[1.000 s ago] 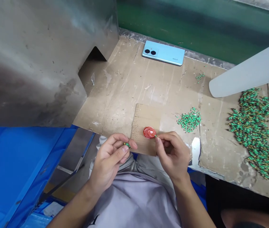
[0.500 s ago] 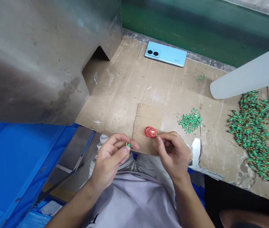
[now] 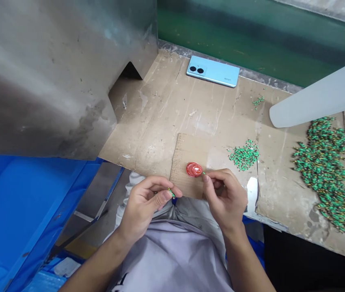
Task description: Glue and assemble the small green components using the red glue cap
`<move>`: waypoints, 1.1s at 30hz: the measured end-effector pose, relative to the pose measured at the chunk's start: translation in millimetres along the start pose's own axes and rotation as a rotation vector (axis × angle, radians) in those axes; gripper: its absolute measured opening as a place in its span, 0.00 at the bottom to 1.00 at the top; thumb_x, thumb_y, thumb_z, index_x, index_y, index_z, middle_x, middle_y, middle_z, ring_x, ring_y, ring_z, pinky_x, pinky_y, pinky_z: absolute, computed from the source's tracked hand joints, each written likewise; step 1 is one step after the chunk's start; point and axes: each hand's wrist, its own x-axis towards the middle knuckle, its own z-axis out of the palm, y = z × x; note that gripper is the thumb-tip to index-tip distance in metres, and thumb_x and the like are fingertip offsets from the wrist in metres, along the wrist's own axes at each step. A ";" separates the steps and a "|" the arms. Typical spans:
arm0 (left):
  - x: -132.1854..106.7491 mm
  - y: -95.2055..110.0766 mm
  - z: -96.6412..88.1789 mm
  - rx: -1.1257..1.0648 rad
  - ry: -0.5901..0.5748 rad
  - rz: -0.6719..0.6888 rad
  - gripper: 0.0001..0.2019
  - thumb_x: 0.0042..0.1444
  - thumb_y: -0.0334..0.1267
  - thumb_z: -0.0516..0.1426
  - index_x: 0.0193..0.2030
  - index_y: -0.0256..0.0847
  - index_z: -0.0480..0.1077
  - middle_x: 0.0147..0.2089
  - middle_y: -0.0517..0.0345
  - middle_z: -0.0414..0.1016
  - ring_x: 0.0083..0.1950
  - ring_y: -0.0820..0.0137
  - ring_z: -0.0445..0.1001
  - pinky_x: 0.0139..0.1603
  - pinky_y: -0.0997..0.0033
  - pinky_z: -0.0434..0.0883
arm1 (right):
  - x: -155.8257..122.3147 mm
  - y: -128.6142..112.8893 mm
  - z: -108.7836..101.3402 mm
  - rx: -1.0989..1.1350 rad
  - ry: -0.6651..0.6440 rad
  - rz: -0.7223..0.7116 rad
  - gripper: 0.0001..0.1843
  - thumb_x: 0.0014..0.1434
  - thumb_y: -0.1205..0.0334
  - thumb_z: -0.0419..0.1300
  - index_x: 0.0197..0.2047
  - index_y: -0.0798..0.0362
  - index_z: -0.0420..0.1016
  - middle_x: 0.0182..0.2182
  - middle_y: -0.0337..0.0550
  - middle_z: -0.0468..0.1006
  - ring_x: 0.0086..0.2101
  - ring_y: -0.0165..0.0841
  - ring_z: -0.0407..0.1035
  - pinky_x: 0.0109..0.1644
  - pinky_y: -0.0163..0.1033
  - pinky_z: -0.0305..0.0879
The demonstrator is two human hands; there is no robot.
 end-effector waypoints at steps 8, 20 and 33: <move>-1.0 -1.0 -15.4 0.180 0.151 0.239 0.10 0.63 0.42 0.74 0.47 0.43 0.83 0.38 0.56 0.90 0.39 0.69 0.86 0.44 0.74 0.79 | -7.4 -16.7 -8.1 -0.184 -0.221 -0.212 0.09 0.73 0.74 0.61 0.47 0.50 0.73 0.36 0.43 0.79 0.35 0.38 0.71 0.40 0.44 0.65; -6.1 -6.3 -30.6 0.314 0.208 0.297 0.02 0.64 0.39 0.72 0.42 0.45 0.87 0.43 0.55 0.89 0.46 0.65 0.83 0.49 0.69 0.76 | -10.5 -30.8 18.9 -0.380 -0.394 -0.319 0.10 0.74 0.72 0.59 0.40 0.49 0.72 0.32 0.43 0.77 0.33 0.42 0.68 0.38 0.46 0.58; -7.0 -4.2 -26.5 0.255 0.173 0.152 0.10 0.61 0.46 0.75 0.42 0.43 0.87 0.42 0.53 0.89 0.43 0.65 0.82 0.45 0.70 0.75 | -11.3 -29.6 11.8 -0.373 -0.343 -0.312 0.10 0.73 0.73 0.61 0.41 0.48 0.70 0.31 0.41 0.76 0.33 0.41 0.69 0.38 0.47 0.60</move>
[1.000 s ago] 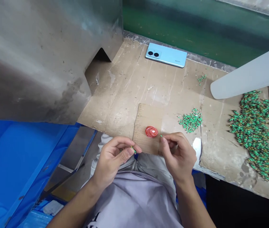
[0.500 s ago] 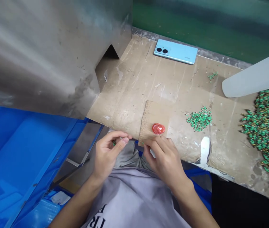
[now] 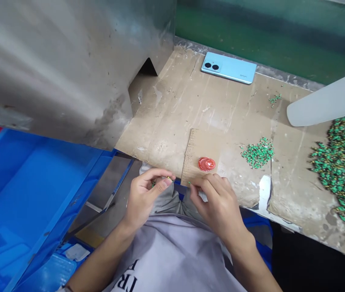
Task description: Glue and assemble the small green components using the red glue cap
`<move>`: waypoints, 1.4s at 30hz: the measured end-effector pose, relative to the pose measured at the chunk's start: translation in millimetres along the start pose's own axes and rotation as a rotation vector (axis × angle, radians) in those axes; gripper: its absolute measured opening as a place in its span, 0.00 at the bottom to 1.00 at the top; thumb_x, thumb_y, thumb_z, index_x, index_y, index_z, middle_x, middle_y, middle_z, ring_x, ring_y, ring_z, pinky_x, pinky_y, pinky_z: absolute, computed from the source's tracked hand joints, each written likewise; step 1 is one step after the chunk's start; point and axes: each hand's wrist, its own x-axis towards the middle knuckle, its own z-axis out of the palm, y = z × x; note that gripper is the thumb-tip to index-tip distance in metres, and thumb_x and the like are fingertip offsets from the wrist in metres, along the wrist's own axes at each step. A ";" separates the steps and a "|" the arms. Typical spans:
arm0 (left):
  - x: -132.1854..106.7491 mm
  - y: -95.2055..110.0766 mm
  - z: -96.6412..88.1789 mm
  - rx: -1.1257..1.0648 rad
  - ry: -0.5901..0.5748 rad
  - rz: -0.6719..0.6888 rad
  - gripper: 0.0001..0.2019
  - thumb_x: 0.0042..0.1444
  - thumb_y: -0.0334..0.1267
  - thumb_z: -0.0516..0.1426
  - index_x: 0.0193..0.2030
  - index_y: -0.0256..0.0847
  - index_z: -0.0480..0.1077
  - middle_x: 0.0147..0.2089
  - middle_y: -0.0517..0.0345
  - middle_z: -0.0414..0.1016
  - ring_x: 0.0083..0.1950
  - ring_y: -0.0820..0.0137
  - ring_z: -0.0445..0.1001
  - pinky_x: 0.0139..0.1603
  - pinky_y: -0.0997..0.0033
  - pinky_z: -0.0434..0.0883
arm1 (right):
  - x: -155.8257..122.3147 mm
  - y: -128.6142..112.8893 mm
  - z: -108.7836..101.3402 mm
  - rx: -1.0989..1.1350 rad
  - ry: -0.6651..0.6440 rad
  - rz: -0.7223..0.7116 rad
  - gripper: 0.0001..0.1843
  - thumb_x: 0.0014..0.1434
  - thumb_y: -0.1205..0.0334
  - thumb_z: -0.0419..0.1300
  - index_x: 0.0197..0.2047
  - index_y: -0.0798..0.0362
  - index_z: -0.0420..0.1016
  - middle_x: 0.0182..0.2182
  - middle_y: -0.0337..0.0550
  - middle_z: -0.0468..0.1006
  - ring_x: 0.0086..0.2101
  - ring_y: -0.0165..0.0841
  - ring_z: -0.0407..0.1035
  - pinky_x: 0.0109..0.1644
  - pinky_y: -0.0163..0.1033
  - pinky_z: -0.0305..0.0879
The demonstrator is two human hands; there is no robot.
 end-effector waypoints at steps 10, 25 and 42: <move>-1.6 8.9 18.1 -0.296 -0.137 -0.207 0.18 0.54 0.48 0.78 0.42 0.40 0.83 0.35 0.56 0.84 0.23 0.80 0.59 0.23 0.78 0.52 | -5.1 -9.0 -17.2 0.566 0.201 0.266 0.10 0.72 0.73 0.62 0.43 0.47 0.73 0.31 0.35 0.74 0.29 0.32 0.69 0.33 0.38 0.66; -11.6 5.5 27.0 0.118 -0.136 -0.003 0.08 0.58 0.44 0.75 0.39 0.43 0.89 0.36 0.51 0.90 0.34 0.64 0.83 0.37 0.68 0.77 | -5.0 -36.6 -8.2 1.199 0.380 0.524 0.06 0.78 0.57 0.63 0.46 0.47 0.75 0.38 0.42 0.85 0.29 0.33 0.83 0.31 0.39 0.86; -10.5 5.5 30.3 -0.176 -0.308 -0.237 0.14 0.55 0.49 0.77 0.42 0.44 0.88 0.35 0.55 0.84 0.30 0.73 0.73 0.29 0.76 0.67 | -15.3 -15.2 -11.8 0.930 0.287 0.342 0.09 0.71 0.73 0.63 0.43 0.47 0.77 0.34 0.39 0.78 0.33 0.33 0.73 0.36 0.38 0.73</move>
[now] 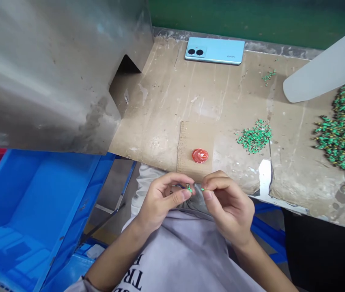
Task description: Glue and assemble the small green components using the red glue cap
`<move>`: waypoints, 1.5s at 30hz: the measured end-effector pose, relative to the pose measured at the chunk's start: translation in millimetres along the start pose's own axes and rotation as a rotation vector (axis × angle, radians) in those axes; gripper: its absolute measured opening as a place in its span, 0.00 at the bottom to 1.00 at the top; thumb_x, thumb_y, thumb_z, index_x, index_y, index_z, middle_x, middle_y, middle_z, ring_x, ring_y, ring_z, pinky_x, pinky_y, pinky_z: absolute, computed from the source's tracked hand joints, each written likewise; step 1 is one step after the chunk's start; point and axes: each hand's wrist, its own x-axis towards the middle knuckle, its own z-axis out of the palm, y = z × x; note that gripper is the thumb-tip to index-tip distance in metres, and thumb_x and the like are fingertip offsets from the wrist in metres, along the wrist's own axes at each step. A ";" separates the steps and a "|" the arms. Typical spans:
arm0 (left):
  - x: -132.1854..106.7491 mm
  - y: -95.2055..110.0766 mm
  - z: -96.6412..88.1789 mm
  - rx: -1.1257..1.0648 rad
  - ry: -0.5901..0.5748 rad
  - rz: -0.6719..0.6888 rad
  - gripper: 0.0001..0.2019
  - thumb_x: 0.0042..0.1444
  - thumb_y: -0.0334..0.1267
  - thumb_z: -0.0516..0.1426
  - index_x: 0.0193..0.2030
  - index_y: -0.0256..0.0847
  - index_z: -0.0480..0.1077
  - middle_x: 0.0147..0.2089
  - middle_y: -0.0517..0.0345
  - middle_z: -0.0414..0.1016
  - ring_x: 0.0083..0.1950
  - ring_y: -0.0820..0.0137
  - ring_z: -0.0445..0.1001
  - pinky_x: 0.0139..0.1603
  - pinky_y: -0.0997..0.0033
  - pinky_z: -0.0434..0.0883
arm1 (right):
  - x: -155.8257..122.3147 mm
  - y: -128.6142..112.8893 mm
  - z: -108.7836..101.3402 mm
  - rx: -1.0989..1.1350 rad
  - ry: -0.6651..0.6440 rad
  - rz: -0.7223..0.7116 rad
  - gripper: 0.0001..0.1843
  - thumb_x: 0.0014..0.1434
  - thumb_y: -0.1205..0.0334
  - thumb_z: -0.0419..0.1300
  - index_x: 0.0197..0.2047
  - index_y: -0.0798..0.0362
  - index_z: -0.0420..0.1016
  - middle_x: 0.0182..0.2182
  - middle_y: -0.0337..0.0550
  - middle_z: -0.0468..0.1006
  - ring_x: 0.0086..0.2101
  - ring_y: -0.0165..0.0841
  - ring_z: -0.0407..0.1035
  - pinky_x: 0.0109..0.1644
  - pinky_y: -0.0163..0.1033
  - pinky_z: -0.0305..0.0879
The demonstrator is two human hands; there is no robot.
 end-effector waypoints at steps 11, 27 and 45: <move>1.8 1.0 -5.5 0.264 -0.031 0.281 0.10 0.59 0.47 0.75 0.39 0.44 0.89 0.36 0.53 0.88 0.32 0.69 0.79 0.32 0.72 0.74 | 4.4 -0.6 -8.1 0.147 -0.180 0.115 0.05 0.76 0.66 0.62 0.45 0.47 0.75 0.35 0.38 0.77 0.33 0.32 0.72 0.38 0.37 0.72; 7.3 1.9 -4.2 0.291 -0.093 0.502 0.04 0.60 0.40 0.75 0.41 0.47 0.90 0.36 0.54 0.88 0.36 0.68 0.85 0.37 0.74 0.80 | 3.4 -6.1 -10.8 0.327 -0.262 0.353 0.08 0.77 0.58 0.65 0.42 0.48 0.79 0.32 0.36 0.77 0.29 0.28 0.68 0.34 0.33 0.68; 8.2 0.4 -4.1 0.288 -0.118 0.478 0.04 0.59 0.40 0.76 0.38 0.46 0.90 0.33 0.54 0.86 0.34 0.68 0.84 0.34 0.74 0.78 | 12.8 -12.0 -11.5 0.411 -0.293 0.470 0.09 0.72 0.62 0.69 0.37 0.52 0.80 0.27 0.35 0.77 0.25 0.25 0.66 0.30 0.30 0.64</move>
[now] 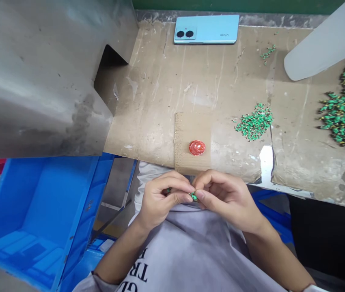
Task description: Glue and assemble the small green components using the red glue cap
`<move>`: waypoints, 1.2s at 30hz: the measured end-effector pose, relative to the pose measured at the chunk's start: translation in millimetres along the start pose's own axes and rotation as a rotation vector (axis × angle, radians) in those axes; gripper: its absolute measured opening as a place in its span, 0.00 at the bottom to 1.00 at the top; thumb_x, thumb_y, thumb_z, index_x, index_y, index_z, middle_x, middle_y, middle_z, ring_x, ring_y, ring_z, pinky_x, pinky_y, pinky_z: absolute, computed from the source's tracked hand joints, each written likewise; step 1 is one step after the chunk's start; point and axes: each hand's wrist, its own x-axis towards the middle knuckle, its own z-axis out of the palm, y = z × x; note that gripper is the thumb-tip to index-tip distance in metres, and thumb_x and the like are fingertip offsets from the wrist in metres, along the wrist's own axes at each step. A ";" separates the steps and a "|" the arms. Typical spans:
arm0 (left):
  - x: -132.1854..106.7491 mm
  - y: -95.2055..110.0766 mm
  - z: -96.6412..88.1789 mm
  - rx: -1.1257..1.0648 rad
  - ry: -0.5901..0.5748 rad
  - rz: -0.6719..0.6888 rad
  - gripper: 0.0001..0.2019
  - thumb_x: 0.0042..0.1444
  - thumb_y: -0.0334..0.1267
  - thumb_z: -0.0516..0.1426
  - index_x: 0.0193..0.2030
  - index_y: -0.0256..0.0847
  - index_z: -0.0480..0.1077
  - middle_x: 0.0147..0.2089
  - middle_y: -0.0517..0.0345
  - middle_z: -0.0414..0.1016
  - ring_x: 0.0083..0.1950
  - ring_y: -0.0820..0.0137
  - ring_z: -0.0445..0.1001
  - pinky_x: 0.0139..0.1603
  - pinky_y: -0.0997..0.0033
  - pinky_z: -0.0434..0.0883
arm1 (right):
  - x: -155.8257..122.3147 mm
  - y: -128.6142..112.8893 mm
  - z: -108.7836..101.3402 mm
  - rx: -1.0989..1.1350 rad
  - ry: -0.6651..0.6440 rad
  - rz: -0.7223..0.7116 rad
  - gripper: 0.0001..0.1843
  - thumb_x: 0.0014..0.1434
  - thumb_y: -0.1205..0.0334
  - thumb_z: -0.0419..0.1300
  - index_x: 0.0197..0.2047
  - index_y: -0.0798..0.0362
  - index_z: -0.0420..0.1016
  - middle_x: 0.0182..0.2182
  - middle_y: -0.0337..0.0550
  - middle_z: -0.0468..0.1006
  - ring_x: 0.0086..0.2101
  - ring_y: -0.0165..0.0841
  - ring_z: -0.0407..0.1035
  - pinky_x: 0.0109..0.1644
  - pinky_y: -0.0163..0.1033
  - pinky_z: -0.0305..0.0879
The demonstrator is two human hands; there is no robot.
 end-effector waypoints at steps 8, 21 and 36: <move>-3.6 -2.9 -1.3 -0.027 -0.012 -0.004 0.03 0.61 0.40 0.75 0.40 0.47 0.89 0.34 0.56 0.86 0.36 0.70 0.83 0.36 0.75 0.76 | -0.9 -5.6 -3.3 -0.178 -0.012 -0.043 0.06 0.70 0.64 0.68 0.38 0.51 0.80 0.28 0.37 0.80 0.28 0.28 0.71 0.32 0.32 0.70; -8.9 -5.9 -1.0 -0.129 0.007 -0.071 0.04 0.63 0.40 0.73 0.41 0.45 0.88 0.38 0.55 0.85 0.37 0.69 0.80 0.37 0.74 0.74 | -1.6 -6.5 -2.2 -0.395 -0.043 -0.311 0.06 0.72 0.70 0.62 0.44 0.49 0.77 0.33 0.40 0.82 0.31 0.32 0.76 0.34 0.37 0.75; -10.0 -7.9 5.0 -0.049 0.125 0.079 0.05 0.64 0.41 0.73 0.38 0.44 0.85 0.35 0.56 0.84 0.34 0.69 0.81 0.37 0.72 0.77 | -11.8 1.6 15.8 -0.151 0.075 -0.188 0.04 0.72 0.66 0.68 0.48 0.49 0.80 0.32 0.39 0.89 0.28 0.32 0.84 0.35 0.35 0.84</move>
